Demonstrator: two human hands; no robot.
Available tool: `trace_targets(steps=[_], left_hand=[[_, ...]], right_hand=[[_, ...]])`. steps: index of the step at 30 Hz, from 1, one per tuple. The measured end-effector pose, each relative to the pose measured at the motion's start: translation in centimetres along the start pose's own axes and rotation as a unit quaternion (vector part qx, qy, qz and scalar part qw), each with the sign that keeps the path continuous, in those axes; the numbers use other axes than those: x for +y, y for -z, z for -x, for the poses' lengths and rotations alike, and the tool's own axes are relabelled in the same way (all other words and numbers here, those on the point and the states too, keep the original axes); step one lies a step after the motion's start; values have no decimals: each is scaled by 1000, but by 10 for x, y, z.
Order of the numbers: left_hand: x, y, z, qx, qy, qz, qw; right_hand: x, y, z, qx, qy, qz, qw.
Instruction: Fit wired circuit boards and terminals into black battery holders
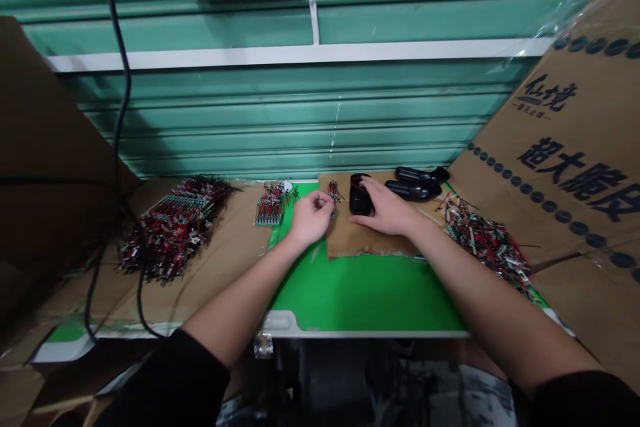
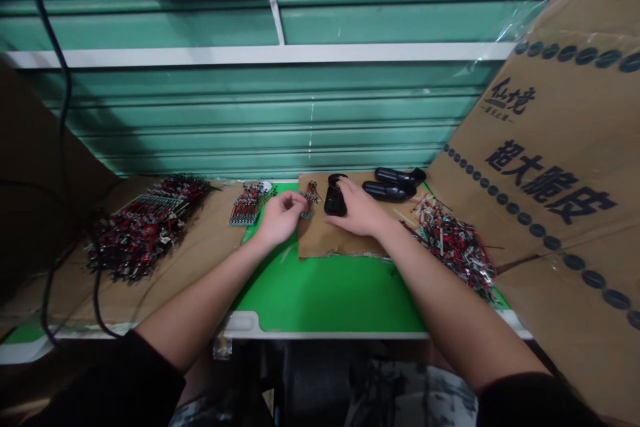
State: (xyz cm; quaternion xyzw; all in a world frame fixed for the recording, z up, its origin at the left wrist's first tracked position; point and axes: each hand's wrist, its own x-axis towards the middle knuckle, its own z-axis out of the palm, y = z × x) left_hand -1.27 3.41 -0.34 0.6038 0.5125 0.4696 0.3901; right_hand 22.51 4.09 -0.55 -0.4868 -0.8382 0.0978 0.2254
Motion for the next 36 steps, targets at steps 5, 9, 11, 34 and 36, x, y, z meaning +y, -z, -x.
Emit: trace_targets(steps=[5, 9, 11, 34, 36], left_hand=[[4, 6, 1, 31, -23, -131, 991], [6, 10, 2, 44, -33, -221, 974], [5, 10, 2, 53, -34, -274, 960], [-4, 12, -5, 25, 31, -127, 991], [-3, 8, -5, 15, 70, -17, 997]], right_hand=[[-9, 10, 7, 0, -3, 38, 999], [-9, 15, 10, 30, 22, 32, 999], [-4, 14, 9, 43, 30, 26, 998], [-21, 9, 4, 135, 23, 12, 990], [-34, 9, 6, 140, 10, -54, 989]])
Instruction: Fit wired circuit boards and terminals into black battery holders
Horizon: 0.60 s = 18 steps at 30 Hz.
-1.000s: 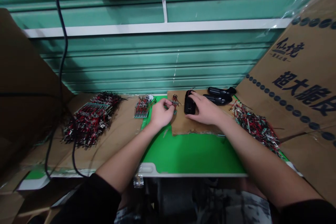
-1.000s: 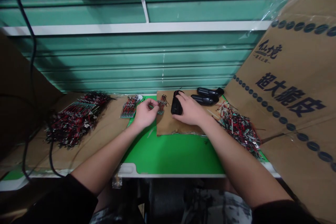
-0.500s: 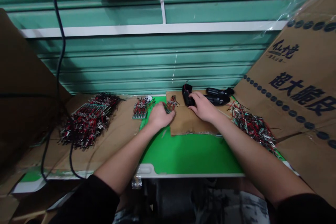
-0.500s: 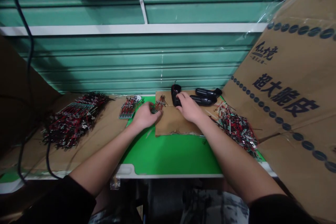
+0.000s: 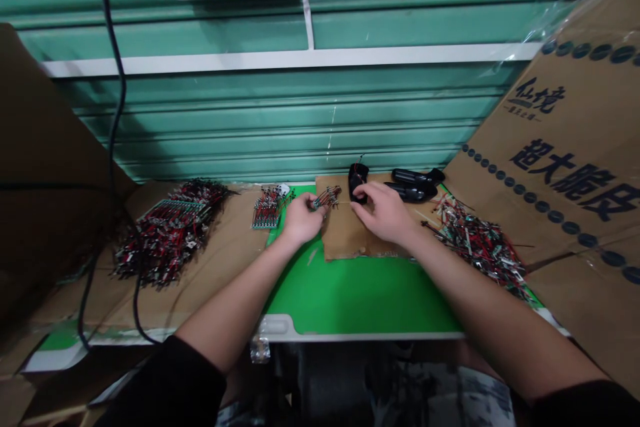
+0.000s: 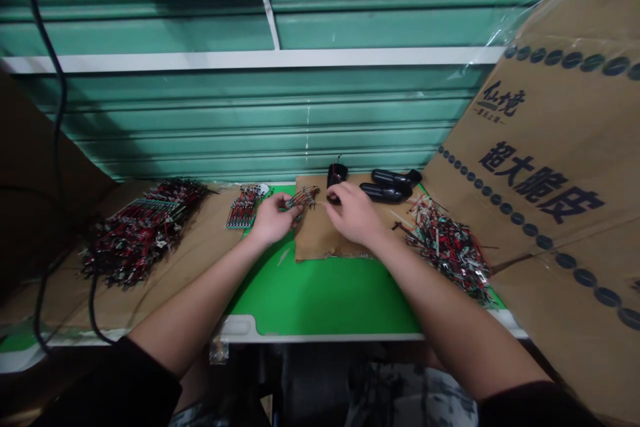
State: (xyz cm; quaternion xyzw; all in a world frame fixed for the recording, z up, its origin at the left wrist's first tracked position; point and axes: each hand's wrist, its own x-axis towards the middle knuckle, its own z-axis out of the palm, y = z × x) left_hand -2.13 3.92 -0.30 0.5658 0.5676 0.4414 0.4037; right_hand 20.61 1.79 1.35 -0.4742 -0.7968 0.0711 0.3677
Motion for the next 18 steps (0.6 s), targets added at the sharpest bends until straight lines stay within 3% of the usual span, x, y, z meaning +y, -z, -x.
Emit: trace_targets(steps=[3, 7, 12, 18], left_hand=[[7, -4, 3, -39, 28, 173, 984], [16, -6, 10, -91, 7, 280, 956], [17, -10, 17, -137, -4, 303, 943], [12, -11, 17, -150, -19, 261, 953]], right_hand=[[-14, -6, 2, -20, -62, -93, 994], [-20, -17, 3, -28, -110, -184, 976], [-18, -19, 4, -49, -136, -286, 947], [-16, -19, 6, -59, -124, -253, 958]])
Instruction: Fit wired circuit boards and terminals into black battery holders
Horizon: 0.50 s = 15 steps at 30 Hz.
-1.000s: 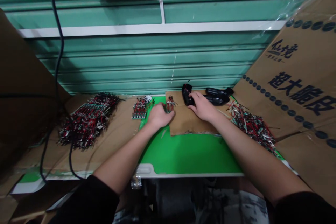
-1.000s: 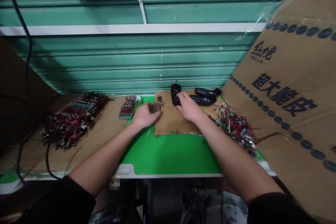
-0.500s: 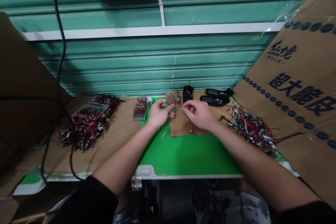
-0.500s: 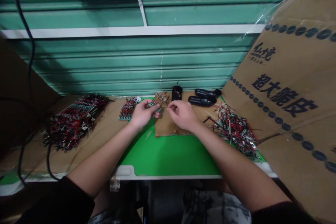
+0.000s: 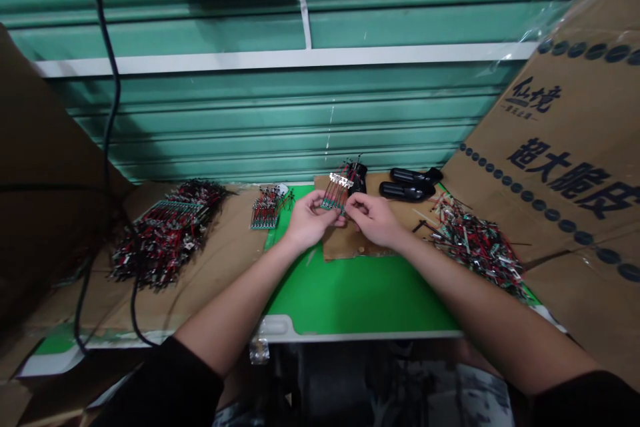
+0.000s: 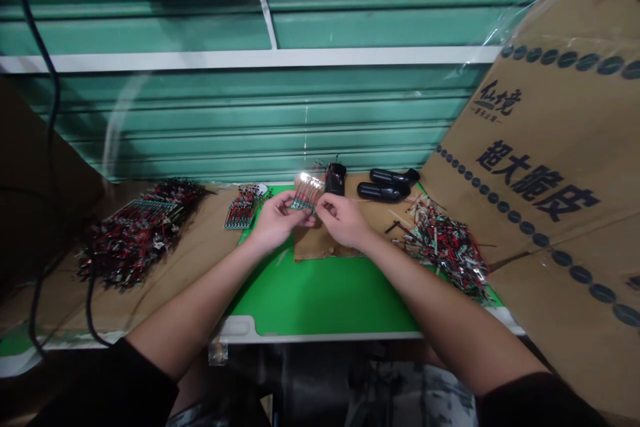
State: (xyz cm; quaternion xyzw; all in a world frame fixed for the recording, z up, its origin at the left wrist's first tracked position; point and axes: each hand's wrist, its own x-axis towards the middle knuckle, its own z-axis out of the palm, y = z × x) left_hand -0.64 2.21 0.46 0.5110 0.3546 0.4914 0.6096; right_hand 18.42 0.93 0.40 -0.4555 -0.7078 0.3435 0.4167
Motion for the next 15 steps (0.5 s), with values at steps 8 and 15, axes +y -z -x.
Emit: trace_targets(steps=[8, 15], left_hand=[[-3, -3, 0, 9, 9, 6, 1000], [-3, -5, 2, 13, 8, 0, 1000]], right_hand=[[-1, -5, 2, 5, -11, -36, 999], [6, -15, 0, 3, -36, -145, 989]])
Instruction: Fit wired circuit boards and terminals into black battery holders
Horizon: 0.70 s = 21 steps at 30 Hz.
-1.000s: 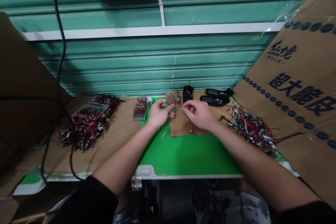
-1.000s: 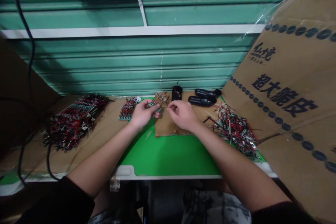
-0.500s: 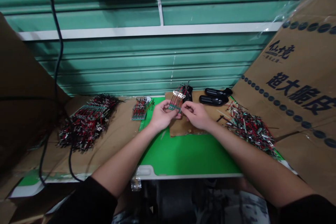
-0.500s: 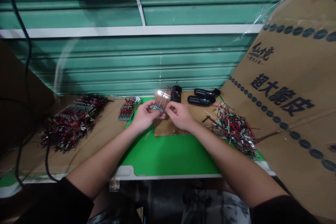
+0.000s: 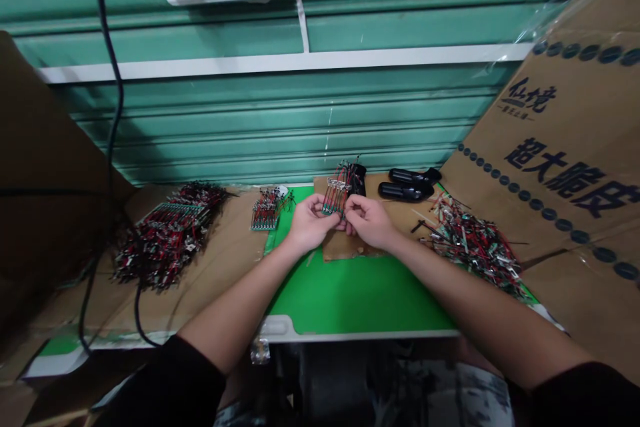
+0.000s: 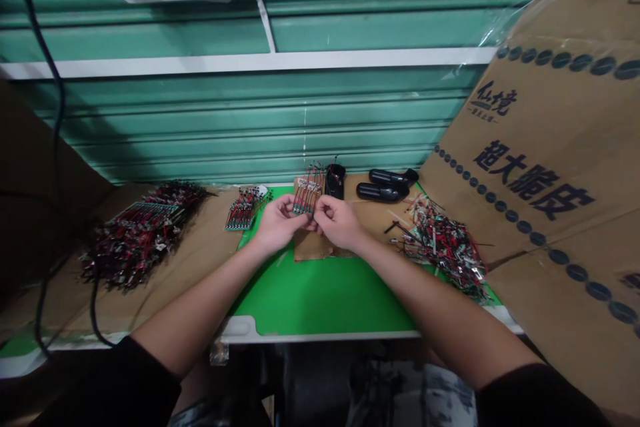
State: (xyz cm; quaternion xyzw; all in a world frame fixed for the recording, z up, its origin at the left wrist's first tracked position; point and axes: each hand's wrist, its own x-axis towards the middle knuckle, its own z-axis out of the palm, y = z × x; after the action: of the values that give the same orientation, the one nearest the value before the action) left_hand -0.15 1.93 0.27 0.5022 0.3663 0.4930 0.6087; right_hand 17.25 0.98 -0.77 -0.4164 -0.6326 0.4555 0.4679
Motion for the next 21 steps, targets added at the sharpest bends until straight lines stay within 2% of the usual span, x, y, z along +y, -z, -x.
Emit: trace_targets(steps=[9, 15, 18, 21], left_hand=[[2, 4, -4, 20, -36, -38, 998], [1, 4, -3, 31, -46, -54, 997], [2, 3, -3, 36, -47, -66, 996], [4, 1, -1, 43, -54, -76, 995]], right_hand=[[-3, 1, 0, 51, -13, 9, 999], [-1, 3, 1, 12, -32, 18, 999], [0, 1, 1, -8, -35, -17, 999], [0, -4, 1, -3, -29, -54, 998]])
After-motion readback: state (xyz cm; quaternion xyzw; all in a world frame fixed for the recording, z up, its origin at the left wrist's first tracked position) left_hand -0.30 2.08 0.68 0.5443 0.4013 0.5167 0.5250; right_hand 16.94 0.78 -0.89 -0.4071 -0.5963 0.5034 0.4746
